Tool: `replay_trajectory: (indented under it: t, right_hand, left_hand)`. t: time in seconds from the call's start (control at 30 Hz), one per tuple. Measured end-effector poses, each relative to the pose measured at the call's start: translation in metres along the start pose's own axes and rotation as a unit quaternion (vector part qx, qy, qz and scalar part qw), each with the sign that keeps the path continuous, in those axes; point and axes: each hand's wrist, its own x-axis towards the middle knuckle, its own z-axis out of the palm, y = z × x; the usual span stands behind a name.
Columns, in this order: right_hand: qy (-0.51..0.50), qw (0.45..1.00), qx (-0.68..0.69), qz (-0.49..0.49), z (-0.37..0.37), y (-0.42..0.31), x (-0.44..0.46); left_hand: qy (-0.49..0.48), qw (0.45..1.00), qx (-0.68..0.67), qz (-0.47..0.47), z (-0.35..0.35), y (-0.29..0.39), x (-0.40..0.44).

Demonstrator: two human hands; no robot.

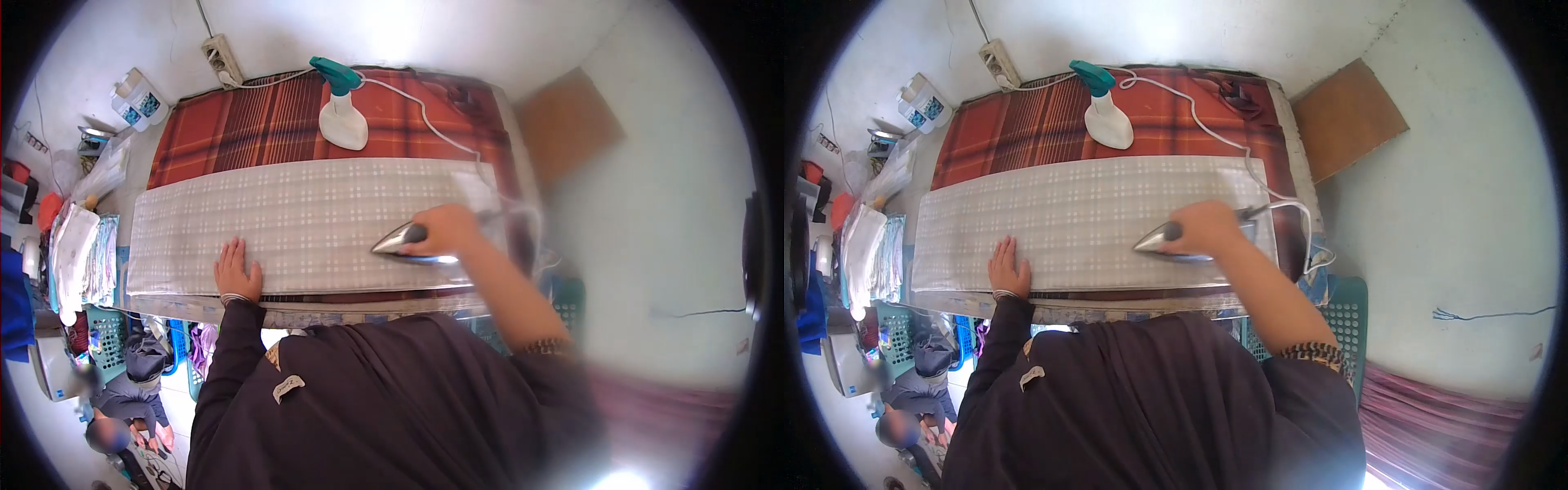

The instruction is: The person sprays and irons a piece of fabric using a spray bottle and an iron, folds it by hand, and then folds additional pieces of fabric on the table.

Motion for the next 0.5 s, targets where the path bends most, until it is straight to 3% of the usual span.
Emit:
replay_trajectory:
  t: [0.13,0.4,0.5]
  right_hand:
    - [-0.04,0.998,-0.003,-0.054,0.006,-0.02,-0.023]
    - [0.026,0.996,-0.018,0.079,0.007,0.043,-0.1]
    - [0.151,0.986,-0.021,0.066,0.02,0.028,-0.082]
  left_hand:
    - [-0.002,1.0,-0.003,0.004,-0.005,0.003,-0.001]
    - [0.012,1.0,-0.005,0.004,-0.006,0.006,-0.001]
    - [0.004,1.0,-0.008,-0.004,-0.006,0.005,0.0]
